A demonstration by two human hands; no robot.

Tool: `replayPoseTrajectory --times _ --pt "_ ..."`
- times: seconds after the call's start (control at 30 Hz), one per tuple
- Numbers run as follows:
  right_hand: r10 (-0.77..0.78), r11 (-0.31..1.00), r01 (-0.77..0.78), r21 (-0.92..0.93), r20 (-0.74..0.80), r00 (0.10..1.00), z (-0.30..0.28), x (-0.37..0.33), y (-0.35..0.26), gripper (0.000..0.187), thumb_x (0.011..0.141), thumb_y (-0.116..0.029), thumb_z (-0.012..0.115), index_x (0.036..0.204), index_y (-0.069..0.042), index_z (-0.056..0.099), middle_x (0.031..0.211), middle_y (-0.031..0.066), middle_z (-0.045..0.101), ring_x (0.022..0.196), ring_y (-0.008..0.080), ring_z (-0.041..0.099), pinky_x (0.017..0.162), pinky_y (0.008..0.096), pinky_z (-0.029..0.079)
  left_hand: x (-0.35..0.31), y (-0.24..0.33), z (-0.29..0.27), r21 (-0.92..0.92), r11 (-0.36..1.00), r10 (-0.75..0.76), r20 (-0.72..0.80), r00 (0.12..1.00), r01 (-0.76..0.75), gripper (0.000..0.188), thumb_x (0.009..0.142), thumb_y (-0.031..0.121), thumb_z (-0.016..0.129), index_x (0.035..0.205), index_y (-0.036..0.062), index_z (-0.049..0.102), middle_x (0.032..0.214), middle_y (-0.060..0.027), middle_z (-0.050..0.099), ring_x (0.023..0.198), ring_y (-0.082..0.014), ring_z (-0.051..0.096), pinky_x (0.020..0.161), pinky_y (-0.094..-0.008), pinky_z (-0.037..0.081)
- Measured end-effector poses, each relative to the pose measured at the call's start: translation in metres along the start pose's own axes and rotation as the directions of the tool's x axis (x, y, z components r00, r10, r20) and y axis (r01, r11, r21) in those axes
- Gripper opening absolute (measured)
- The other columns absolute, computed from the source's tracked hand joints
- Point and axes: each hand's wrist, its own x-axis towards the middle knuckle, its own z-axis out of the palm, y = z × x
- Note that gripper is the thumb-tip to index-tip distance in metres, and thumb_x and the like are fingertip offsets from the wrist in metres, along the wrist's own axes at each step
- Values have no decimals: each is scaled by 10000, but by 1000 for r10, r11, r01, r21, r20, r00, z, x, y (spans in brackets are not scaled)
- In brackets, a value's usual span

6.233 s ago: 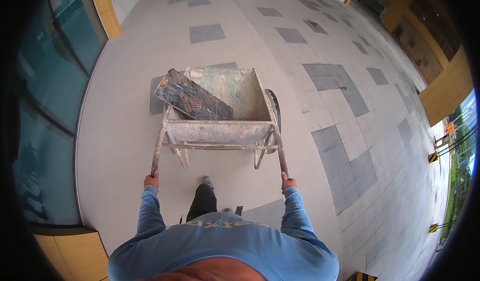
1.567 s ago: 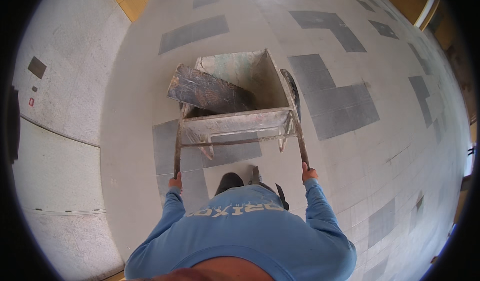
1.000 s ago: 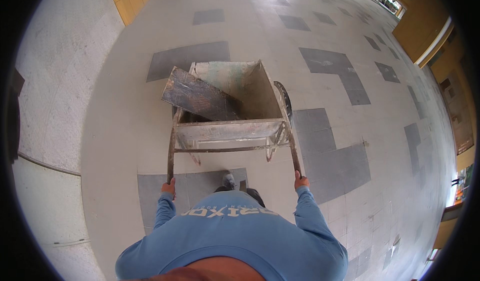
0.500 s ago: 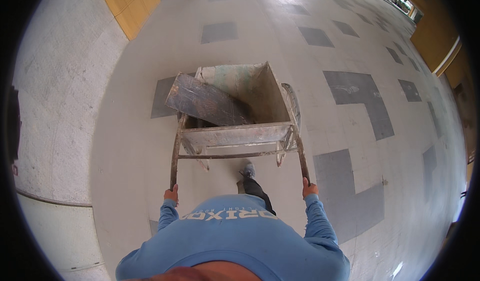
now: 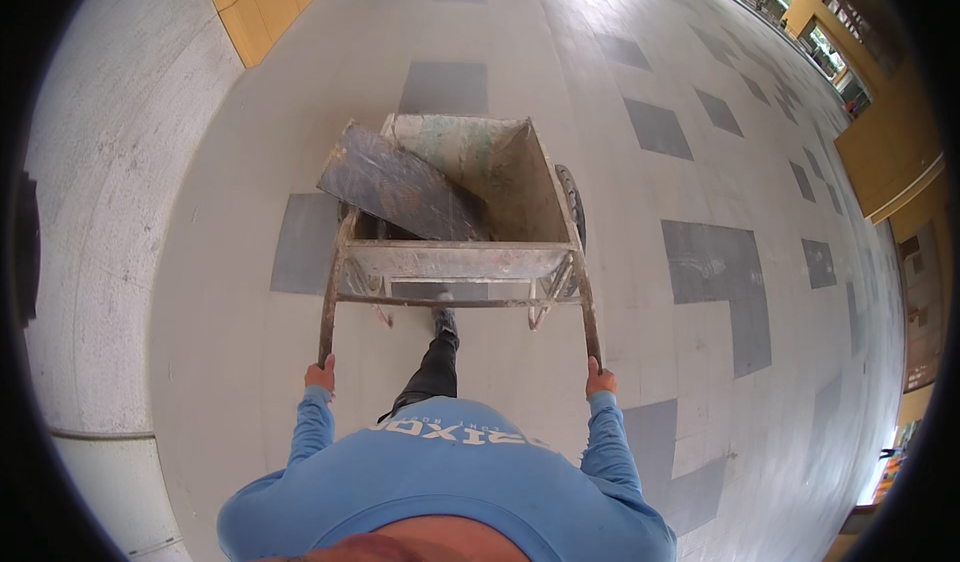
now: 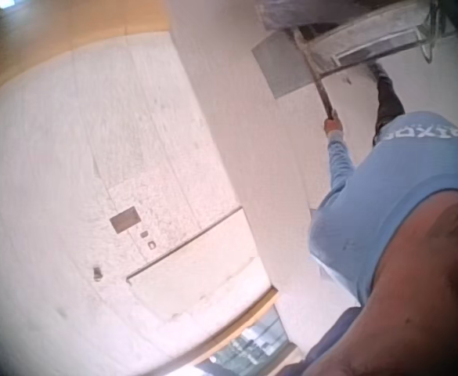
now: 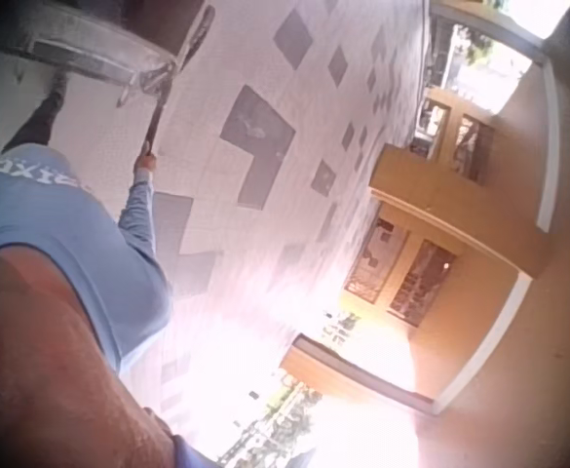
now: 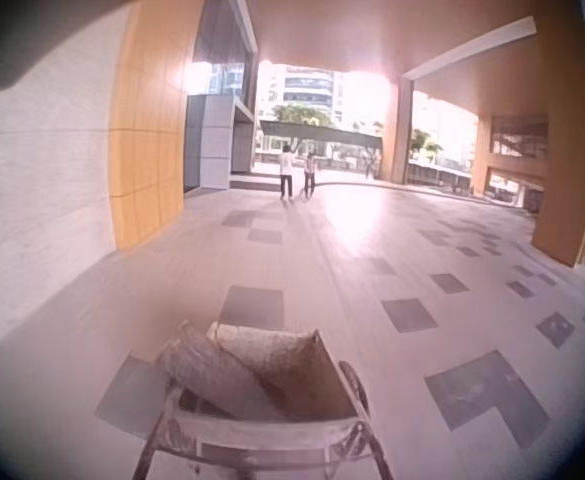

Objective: The person pushes a wheelbarrow containing a large dark slab across a tiled outdoor plaza, then up a ramp into a building. They stop, remove the slab from the wheelbarrow, and place it on the ground. Another worker then lifts the slab and places it back into the wheelbarrow.

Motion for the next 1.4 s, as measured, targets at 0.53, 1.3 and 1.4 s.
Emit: replayPoseTrajectory --times 0.53,1.3,1.4 --pt "-60 998 59 -27 -34 998 31 -40 -127 765 756 -695 420 666 49 575 511 148 542 438 282 583 443 395 480 129 59 -86 -7 999 52 117 992 -51 606 796 528 523 865 -73 546 645 -180 578 452 -291 579 401 -394 459" --pt "-63 997 57 -54 -110 992 72 36 -215 760 773 -688 392 753 41 607 538 156 569 483 299 595 510 384 494 211 128 -47 54 999 3 50 999 -6 643 782 554 517 934 -70 567 844 -230 616 730 -350 627 613 -405 517" --pt "-179 978 155 -140 -180 967 123 57 -220 812 769 -706 359 770 64 617 589 210 589 544 341 612 608 400 499 236 154 -70 3 1000 27 23 999 -27 643 779 552 525 937 -70 567 820 -225 616 643 -349 626 541 -410 516"
